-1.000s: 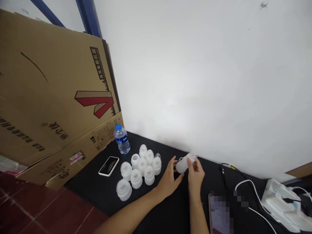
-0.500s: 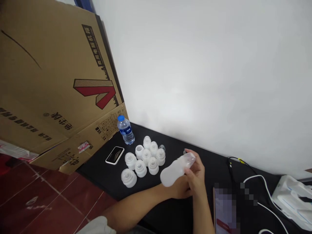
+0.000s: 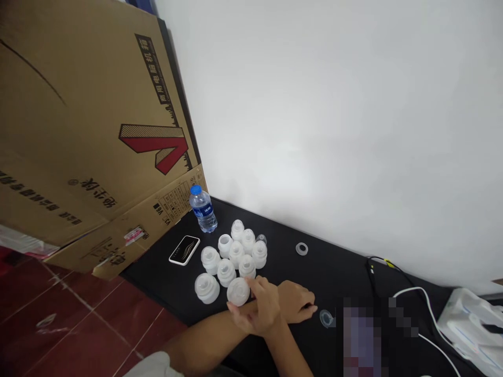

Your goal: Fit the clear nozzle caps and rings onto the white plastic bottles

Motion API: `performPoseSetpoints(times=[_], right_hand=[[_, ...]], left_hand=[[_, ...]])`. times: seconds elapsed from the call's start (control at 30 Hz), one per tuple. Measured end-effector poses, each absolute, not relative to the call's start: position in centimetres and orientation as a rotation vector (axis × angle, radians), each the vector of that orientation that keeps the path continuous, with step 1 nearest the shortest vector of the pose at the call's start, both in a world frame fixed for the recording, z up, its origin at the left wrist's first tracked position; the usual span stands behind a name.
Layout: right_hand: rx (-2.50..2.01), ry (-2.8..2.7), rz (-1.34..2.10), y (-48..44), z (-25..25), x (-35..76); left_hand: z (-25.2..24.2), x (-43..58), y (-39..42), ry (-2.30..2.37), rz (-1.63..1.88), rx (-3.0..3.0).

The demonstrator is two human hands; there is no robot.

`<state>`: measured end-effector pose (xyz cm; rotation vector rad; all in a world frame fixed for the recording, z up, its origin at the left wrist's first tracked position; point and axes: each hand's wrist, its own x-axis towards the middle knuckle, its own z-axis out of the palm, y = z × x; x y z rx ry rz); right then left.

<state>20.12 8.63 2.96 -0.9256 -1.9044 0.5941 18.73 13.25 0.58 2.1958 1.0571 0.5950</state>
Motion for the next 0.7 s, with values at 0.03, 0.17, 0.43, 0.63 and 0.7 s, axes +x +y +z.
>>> performPoseSetpoints(times=[0.03, 0.17, 0.43, 0.63, 0.7], right_hand=[[-0.872, -1.964, 0.513, 8.5, 2.9, 19.7], [-0.727, -2.061, 0.311, 8.3, 3.5, 19.0], [-0.568, -2.198, 0.094, 8.5, 6.1, 18.6], [-0.607, -2.242, 0.141, 8.8, 5.8, 18.3], [-0.6, -2.218, 0.154, 8.8, 5.2, 18.4]], left_hand=[[0.7, 18.7, 13.3, 1.061, 0.578, 2.216], [1.0, 18.5, 13.5, 1.071, 0.542, 2.288], [0.5, 18.6, 13.5, 1.089, 0.586, 2.362], [0.2, 18.9, 13.7, 1.095, 0.609, 2.348], [0.3, 19.0, 13.6, 1.102, 0.6, 2.332]])
